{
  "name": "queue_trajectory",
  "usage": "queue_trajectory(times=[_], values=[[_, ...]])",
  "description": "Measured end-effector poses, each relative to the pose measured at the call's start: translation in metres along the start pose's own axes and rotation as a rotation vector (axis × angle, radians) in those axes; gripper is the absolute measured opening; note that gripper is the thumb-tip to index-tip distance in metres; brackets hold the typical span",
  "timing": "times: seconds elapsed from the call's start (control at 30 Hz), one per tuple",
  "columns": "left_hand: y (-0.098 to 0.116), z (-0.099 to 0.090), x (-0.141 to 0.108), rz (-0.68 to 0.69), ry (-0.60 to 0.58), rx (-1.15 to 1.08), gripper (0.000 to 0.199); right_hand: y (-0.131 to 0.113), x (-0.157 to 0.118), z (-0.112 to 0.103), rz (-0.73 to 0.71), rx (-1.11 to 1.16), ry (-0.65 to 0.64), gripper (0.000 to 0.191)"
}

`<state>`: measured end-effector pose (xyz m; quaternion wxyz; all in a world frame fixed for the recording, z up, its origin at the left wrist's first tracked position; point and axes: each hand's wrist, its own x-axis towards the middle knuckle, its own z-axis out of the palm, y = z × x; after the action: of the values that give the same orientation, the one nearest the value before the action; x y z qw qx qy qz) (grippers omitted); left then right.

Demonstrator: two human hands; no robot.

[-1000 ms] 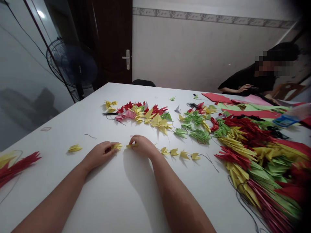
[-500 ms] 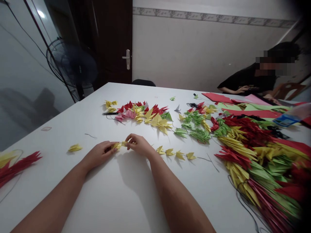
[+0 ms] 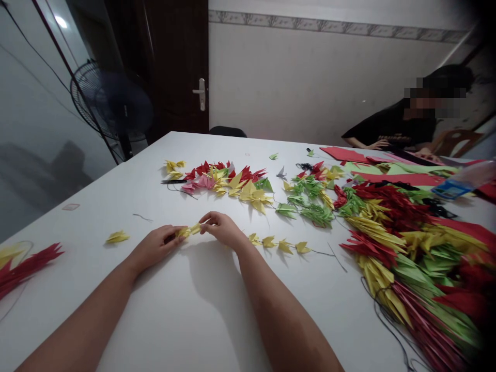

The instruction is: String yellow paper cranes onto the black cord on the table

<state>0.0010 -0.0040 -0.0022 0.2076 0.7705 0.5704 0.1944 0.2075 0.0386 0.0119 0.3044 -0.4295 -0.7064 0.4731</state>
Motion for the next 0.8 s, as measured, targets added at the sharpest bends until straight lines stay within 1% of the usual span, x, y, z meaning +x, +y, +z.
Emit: queue_trajectory(times=[0.13,0.37,0.57,0.73,0.8], values=[[-0.001,0.0008,0.0003,-0.006,-0.001,0.001,0.046,-0.0004,0.0001,0.0016,0.037,0.056,0.048,0.005],[-0.0014,0.001,0.0006,0.004,0.006,0.003,0.044,-0.0003,0.0003,0.0002,-0.033,0.157,0.048,0.007],[0.0005,0.0008,0.0001,0.003,0.003,0.005,0.045,0.0008,0.0002,0.0014,-0.053,0.095,0.028,0.007],[0.0028,0.0004,-0.0001,0.009,0.01,0.016,0.045,0.0013,0.0001,0.0025,-0.06,0.04,-0.019,0.009],[0.0033,-0.0001,-0.0002,0.013,0.013,0.015,0.045,0.0013,0.0002,0.0026,-0.063,0.021,-0.014,0.011]])
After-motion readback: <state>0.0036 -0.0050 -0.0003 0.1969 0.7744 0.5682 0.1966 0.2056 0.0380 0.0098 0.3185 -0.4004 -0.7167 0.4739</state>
